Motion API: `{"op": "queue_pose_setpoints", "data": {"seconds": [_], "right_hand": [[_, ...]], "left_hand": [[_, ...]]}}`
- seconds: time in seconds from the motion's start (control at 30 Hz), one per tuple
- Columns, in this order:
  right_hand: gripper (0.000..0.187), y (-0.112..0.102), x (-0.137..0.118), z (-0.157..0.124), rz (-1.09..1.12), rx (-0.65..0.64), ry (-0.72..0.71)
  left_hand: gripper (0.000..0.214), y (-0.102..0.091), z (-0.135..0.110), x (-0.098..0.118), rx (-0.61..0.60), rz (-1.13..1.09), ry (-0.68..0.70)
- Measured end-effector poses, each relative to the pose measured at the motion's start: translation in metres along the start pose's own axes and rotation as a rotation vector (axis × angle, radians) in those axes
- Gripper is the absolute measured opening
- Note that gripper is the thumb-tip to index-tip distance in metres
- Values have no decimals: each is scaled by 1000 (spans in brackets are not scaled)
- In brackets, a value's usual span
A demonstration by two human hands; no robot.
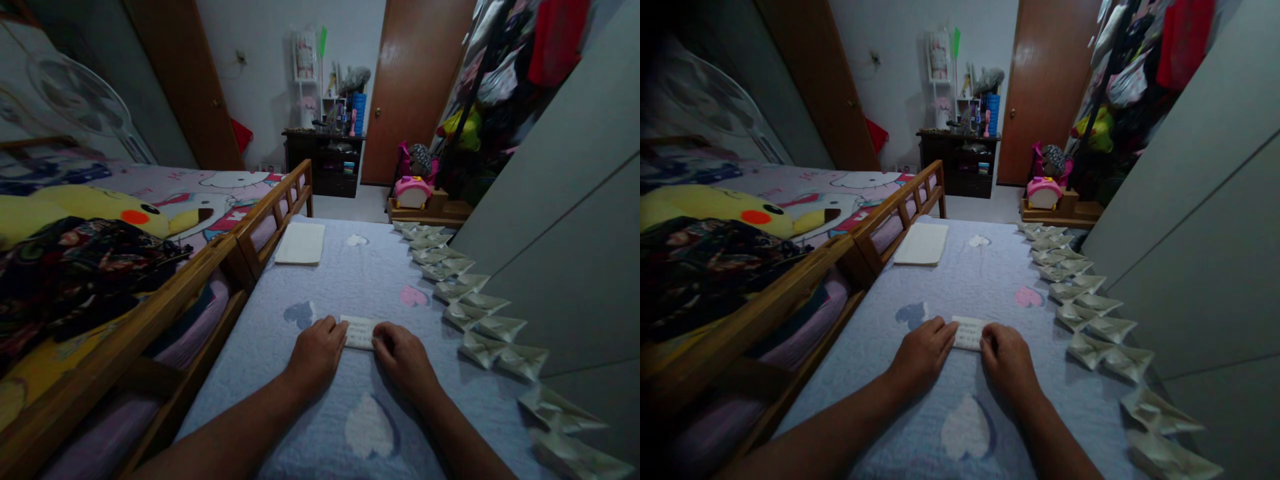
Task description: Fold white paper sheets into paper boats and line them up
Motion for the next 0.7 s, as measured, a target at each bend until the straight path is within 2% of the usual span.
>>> {"op": "queue_pose_setpoints", "data": {"seconds": [0.43,0.7], "right_hand": [[17,-4,-2,1,-5,56,-27],[19,-2,-1,1,-14,43,-7]], "left_hand": [[30,5,0,0,7,77,32],[35,6,1,-1,-21,117,23]]}}
Point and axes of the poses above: each hand's wrist, its own z-axis towards the middle knuckle, its own y-axis out of the palm, x = y × z, the point moved 8 cm from there along z, towards the middle knuckle, and after that the axes turned 13 degrees about x, right-handed, at the moved point
